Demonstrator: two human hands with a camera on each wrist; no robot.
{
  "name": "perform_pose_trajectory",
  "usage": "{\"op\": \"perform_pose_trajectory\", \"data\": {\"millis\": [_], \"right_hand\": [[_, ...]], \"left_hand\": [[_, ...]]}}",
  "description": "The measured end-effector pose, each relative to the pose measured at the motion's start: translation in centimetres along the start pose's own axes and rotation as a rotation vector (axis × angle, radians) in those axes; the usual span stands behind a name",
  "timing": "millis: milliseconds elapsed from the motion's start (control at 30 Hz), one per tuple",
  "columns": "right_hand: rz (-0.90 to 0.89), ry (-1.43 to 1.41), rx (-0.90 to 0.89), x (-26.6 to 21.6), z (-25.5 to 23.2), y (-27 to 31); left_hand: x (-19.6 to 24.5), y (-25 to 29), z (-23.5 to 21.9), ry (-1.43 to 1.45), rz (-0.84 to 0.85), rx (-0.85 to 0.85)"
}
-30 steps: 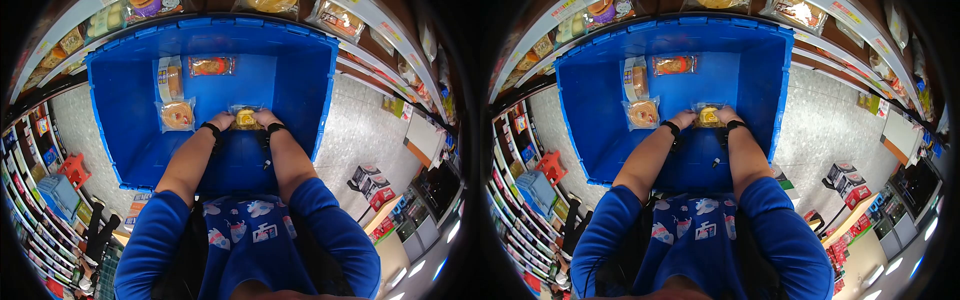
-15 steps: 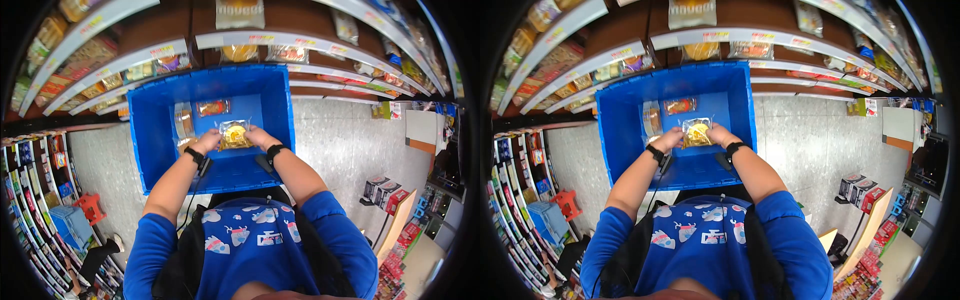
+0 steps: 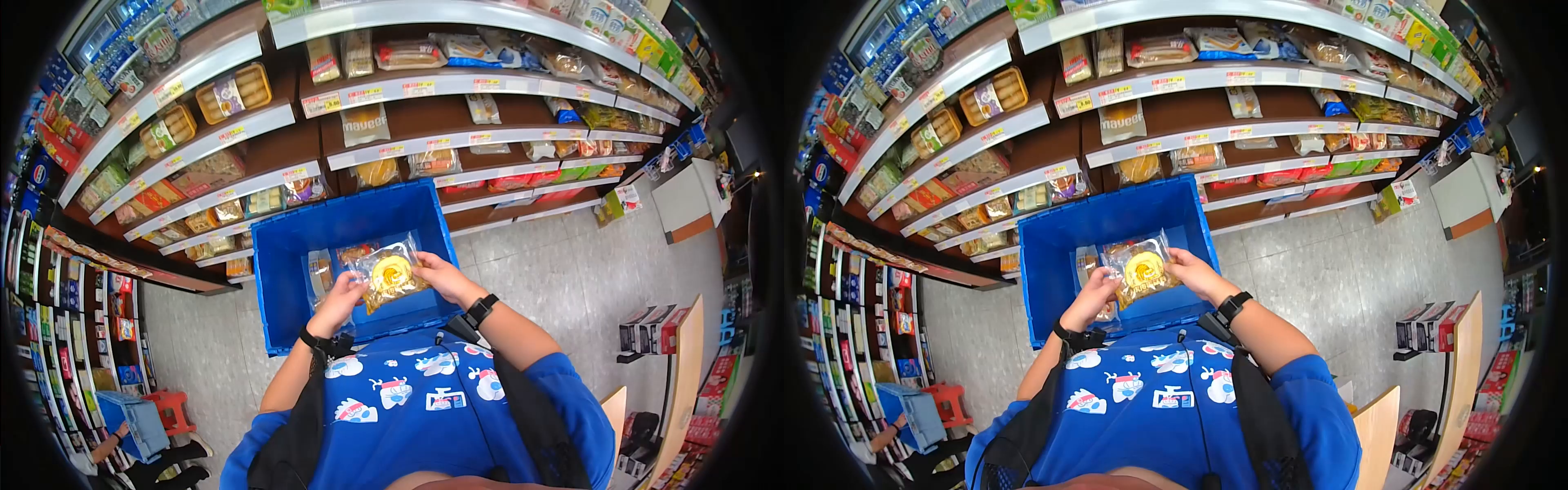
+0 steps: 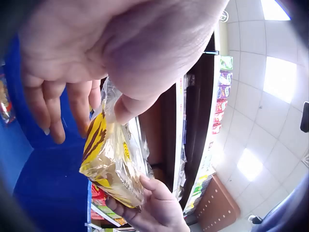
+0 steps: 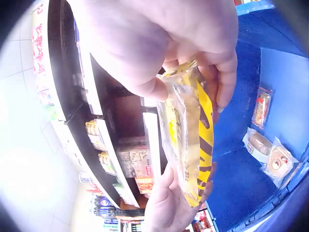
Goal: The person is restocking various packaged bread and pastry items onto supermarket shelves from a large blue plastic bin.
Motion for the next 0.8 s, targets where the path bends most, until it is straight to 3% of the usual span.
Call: {"op": "perform_pose_trajectory", "data": {"millis": [67, 333, 800], "right_hand": [[-0.004, -0.037, -0.005, -0.6, -0.6, 0.8], [-0.063, -0.001, -0.033, -3.6, -5.8, 4.7], [-0.198, -0.037, -0.042, -12.4, -26.0, 16.6]], "left_hand": [[1.0, 0.5, 1.1, 0.127, 0.033, -0.026], [3.8, -0.6, 7.1, 0.109, 0.100, -0.048], [13.2, -4.5, 30.3, 0.136, 0.211, -0.118]]}}
Point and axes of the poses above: each hand's wrist, its own y-axis away from the middle knuckle, its own z-axis out of the palm, x = y × z, the point moved 2 cm from there along -y, towards the middle knuckle, and after that the axes turned 10 degrees about -y, right-handed, at the moved point
